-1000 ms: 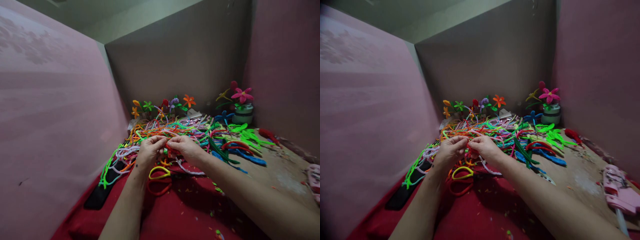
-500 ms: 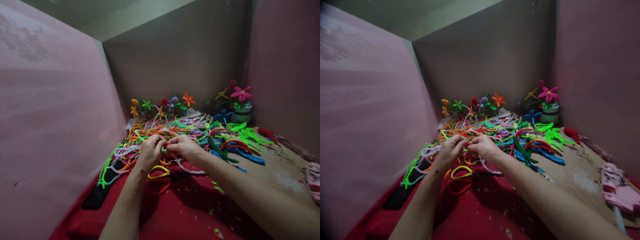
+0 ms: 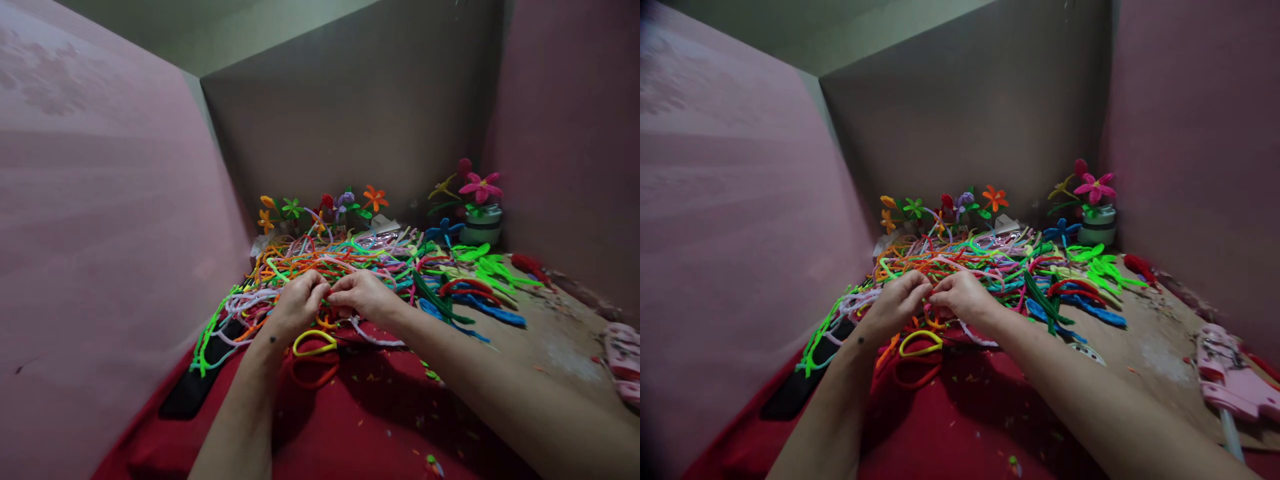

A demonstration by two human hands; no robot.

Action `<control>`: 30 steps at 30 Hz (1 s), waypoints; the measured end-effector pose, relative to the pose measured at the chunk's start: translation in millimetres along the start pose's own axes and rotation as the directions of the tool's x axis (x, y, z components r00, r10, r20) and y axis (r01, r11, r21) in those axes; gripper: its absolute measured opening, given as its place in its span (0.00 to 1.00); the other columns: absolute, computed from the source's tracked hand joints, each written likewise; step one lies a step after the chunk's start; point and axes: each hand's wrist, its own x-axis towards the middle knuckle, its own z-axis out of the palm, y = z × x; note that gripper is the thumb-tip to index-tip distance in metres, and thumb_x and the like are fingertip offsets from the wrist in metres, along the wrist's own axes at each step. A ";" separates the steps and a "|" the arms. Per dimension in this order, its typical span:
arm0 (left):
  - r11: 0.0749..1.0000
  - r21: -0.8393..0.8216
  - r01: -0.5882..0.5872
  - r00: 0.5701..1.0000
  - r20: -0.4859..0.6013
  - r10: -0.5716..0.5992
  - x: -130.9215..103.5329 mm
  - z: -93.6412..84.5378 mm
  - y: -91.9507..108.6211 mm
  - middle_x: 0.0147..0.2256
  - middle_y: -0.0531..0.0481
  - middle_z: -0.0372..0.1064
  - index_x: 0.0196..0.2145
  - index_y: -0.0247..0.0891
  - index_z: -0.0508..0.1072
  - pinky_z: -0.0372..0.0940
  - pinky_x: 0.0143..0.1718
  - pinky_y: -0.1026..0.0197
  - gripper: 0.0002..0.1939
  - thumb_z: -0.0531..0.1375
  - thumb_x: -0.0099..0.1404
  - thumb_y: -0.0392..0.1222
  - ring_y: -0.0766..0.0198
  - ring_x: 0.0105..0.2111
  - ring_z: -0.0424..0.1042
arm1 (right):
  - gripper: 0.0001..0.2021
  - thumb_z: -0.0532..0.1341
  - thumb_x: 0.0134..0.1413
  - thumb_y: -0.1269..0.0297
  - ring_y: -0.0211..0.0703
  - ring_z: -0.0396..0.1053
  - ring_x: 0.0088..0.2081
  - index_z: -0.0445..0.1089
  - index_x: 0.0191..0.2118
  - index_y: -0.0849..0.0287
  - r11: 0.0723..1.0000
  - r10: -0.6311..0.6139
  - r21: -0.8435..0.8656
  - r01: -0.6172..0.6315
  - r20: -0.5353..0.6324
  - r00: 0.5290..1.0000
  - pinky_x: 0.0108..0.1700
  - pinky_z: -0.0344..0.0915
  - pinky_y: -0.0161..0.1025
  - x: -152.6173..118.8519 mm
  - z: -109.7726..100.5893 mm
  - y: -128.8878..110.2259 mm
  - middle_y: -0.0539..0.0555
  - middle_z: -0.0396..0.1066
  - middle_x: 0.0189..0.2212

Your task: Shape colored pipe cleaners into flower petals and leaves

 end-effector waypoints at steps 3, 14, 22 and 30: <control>0.997 -0.075 0.035 0.999 -0.018 -0.037 0.5 0.4 -2.6 0.19 0.56 0.59 0.24 0.37 0.66 0.51 0.20 0.67 0.07 0.55 0.57 0.42 0.70 0.19 0.56 | 0.08 0.60 0.42 0.67 0.29 0.54 0.14 0.66 0.17 0.62 1.000 -0.009 -0.023 0.009 0.020 1.000 0.17 0.47 0.30 0.4 -0.3 1.1 0.46 0.61 0.11; 0.899 -0.380 0.216 0.969 -0.031 -0.246 3.2 10.2 1.5 0.13 0.58 0.56 0.21 0.35 0.66 0.47 0.14 0.70 0.12 0.59 0.54 0.46 0.74 0.13 0.53 | 0.12 0.55 0.47 0.70 0.29 0.54 0.13 0.61 0.15 0.61 0.987 -0.104 -0.131 0.092 -0.081 0.991 0.16 0.48 0.29 -0.2 2.8 -1.7 0.45 0.58 0.10; 0.914 -0.337 0.228 0.959 -0.087 -0.271 4.1 10.1 3.0 0.11 0.60 0.54 0.19 0.36 0.64 0.46 0.13 0.70 0.12 0.59 0.53 0.45 0.75 0.11 0.51 | 0.04 0.55 0.41 0.73 0.34 0.64 0.17 0.64 0.21 0.60 0.997 -0.079 -0.033 0.075 -0.155 0.985 0.20 0.61 0.30 0.1 3.4 -2.9 0.47 0.65 0.13; 0.920 -0.309 0.239 0.963 -0.045 -0.266 4.1 15.6 -0.2 0.11 0.59 0.59 0.21 0.37 0.64 0.51 0.12 0.70 0.10 0.57 0.55 0.44 0.73 0.09 0.56 | 0.05 0.53 0.39 0.75 0.36 0.67 0.18 0.63 0.22 0.60 0.975 -0.181 -0.160 0.153 -0.182 0.966 0.20 0.63 0.31 4.3 2.9 8.2 0.48 0.67 0.15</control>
